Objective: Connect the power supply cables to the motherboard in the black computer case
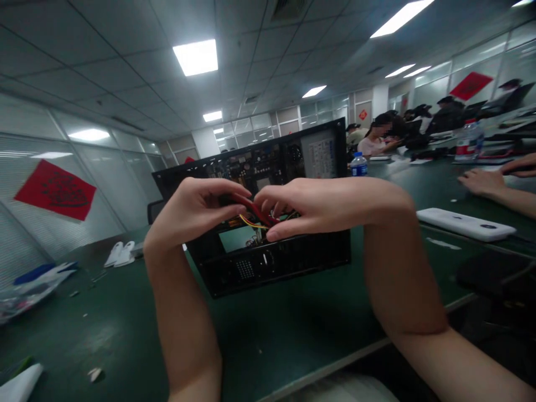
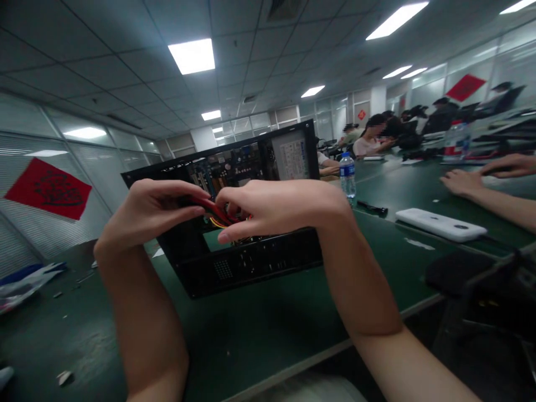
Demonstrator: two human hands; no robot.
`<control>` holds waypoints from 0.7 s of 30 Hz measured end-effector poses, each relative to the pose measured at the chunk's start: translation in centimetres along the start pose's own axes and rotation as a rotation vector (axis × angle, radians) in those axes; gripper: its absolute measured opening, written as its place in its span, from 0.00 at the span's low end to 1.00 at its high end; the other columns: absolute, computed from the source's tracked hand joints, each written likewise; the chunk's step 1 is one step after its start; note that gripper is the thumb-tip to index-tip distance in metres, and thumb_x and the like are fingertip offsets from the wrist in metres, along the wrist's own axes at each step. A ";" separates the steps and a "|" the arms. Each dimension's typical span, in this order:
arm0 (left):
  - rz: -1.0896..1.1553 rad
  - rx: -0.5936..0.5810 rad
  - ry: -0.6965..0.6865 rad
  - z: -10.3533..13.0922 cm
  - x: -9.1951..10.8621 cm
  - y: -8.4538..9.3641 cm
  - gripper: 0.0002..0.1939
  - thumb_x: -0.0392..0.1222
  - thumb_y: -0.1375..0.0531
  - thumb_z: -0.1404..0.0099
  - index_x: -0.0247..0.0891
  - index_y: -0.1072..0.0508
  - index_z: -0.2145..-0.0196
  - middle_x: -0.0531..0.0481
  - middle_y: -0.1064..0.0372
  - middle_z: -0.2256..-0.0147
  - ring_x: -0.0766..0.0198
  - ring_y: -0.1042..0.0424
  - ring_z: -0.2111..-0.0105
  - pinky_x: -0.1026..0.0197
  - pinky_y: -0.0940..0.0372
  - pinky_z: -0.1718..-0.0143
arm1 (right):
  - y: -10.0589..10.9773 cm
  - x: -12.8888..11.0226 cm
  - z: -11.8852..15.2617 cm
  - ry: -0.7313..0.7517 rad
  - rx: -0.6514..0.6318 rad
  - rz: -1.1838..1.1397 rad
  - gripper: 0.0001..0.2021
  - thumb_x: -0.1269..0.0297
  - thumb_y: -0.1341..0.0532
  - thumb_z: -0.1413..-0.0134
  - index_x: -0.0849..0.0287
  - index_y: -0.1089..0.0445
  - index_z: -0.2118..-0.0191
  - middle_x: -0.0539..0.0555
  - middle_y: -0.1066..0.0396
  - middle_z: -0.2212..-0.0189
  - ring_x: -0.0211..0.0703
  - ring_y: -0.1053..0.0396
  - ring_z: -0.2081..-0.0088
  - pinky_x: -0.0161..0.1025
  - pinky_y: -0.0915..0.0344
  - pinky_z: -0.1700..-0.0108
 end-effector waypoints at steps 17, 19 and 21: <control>0.016 -0.617 0.198 0.5 -4.9 -5.4 0.18 0.50 0.37 0.34 0.35 0.22 0.52 0.45 0.20 0.59 0.59 0.22 0.58 0.60 0.29 0.55 | 1.6 3.6 0.0 0.023 -0.001 -0.181 0.13 0.55 0.40 0.35 0.61 0.30 0.64 0.50 0.30 0.71 0.35 0.35 0.69 0.32 0.41 0.69; -0.021 -0.507 0.149 -0.1 -3.2 -4.6 0.16 0.50 0.39 0.32 0.35 0.20 0.59 0.46 0.20 0.61 0.60 0.23 0.61 0.62 0.30 0.57 | 2.0 3.5 0.3 0.037 0.012 -0.146 0.13 0.55 0.40 0.35 0.61 0.30 0.63 0.50 0.31 0.70 0.34 0.36 0.68 0.31 0.42 0.69; -0.047 -0.431 0.113 -0.2 -1.4 -4.0 0.16 0.50 0.39 0.33 0.35 0.21 0.58 0.46 0.21 0.61 0.60 0.23 0.60 0.62 0.30 0.58 | 2.2 3.4 0.4 0.044 0.025 -0.110 0.13 0.55 0.40 0.35 0.62 0.30 0.63 0.49 0.32 0.70 0.34 0.37 0.68 0.31 0.42 0.69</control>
Point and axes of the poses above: each hand's wrist, its own z-axis away from the middle knuckle, its own y-axis out of the back of the hand, x = y × z, the point moved 9 cm from there along -z, towards the middle knuckle
